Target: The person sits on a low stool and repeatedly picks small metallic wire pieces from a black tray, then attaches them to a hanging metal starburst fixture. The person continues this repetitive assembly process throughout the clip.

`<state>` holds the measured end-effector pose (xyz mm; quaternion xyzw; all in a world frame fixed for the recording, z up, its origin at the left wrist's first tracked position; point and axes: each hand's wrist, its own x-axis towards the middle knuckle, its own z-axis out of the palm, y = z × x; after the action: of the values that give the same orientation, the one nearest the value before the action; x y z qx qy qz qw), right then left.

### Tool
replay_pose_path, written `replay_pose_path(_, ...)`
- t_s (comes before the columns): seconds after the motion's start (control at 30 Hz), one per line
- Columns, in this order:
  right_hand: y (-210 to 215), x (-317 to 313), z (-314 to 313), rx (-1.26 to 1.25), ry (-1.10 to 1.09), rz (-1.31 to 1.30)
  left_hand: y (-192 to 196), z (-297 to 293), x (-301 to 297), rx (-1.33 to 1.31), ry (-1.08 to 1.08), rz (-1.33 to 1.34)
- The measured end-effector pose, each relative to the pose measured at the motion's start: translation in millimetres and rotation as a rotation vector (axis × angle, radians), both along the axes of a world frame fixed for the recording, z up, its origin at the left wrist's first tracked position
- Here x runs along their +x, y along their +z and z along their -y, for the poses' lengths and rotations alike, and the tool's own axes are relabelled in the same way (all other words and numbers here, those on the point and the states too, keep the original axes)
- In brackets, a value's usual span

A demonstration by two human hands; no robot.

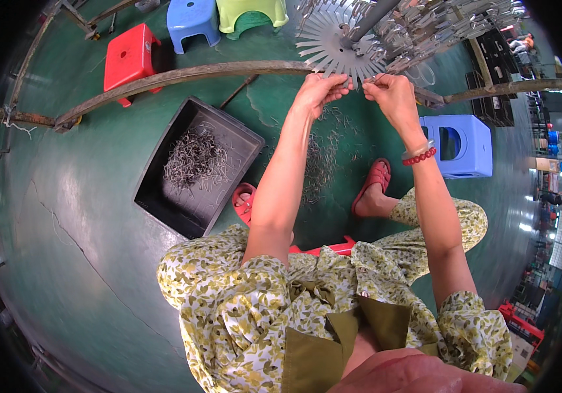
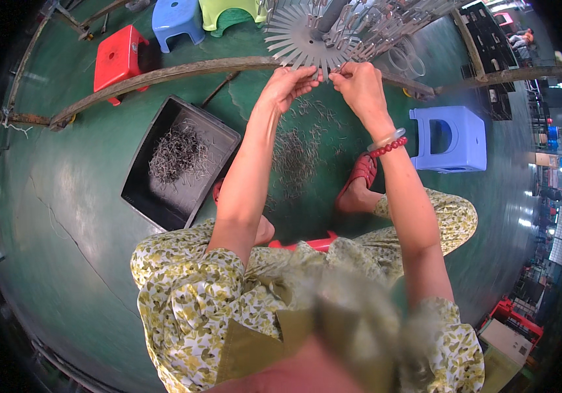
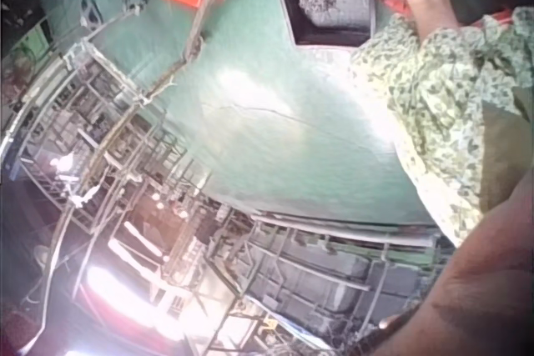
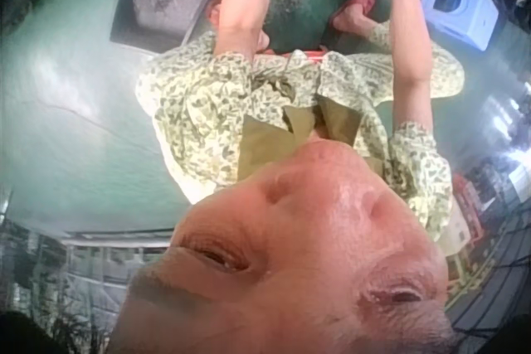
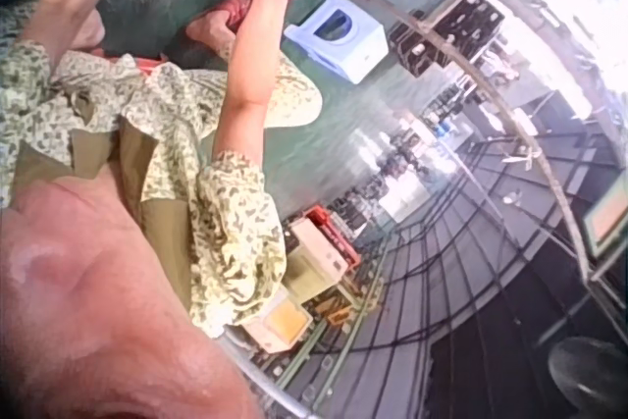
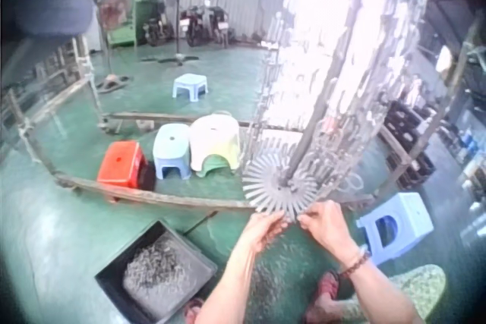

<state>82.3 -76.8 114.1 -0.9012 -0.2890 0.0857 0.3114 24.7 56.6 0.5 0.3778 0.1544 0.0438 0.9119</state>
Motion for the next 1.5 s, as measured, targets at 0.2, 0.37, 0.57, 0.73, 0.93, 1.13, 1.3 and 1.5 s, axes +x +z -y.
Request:
replay_pose_path(0.2, -4, -2, 8, -0.063, -0.004, 0.081, 2, 13, 0, -0.024, 0.042, -0.008)
replay_pose_path(0.37, -3, -5, 11, -0.109, -0.013, 0.117, 1, 18, -1, -0.038, 0.047, -0.005)
replay_pose_path(0.57, -10, -2, 14, 0.008, -0.012, 0.084, 0, 22, -2, -0.058, 0.065, -0.002)
replay_pose_path(0.73, -10, -3, 15, 0.064, -0.017, 0.049, 2, 23, -4, -0.067, 0.090, -0.008)
replay_pose_path(0.93, -11, -13, 13, 0.090, -0.055, 0.139, 4, 25, -8, -0.056, 0.081, 0.009)
replay_pose_path(1.13, -11, -35, 25, 0.281, -0.092, 0.148, -1, 24, -3, -0.103, 0.058, 0.007)
replay_pose_path(1.3, -28, -43, 64, 0.312, -0.066, -0.158, -5, 19, -8, -0.143, -0.015, -0.018)
replay_pose_path(1.5, -129, -44, 48, 1.089, -0.174, -1.299, -7, 32, -3, -0.119, 0.087, -0.057)
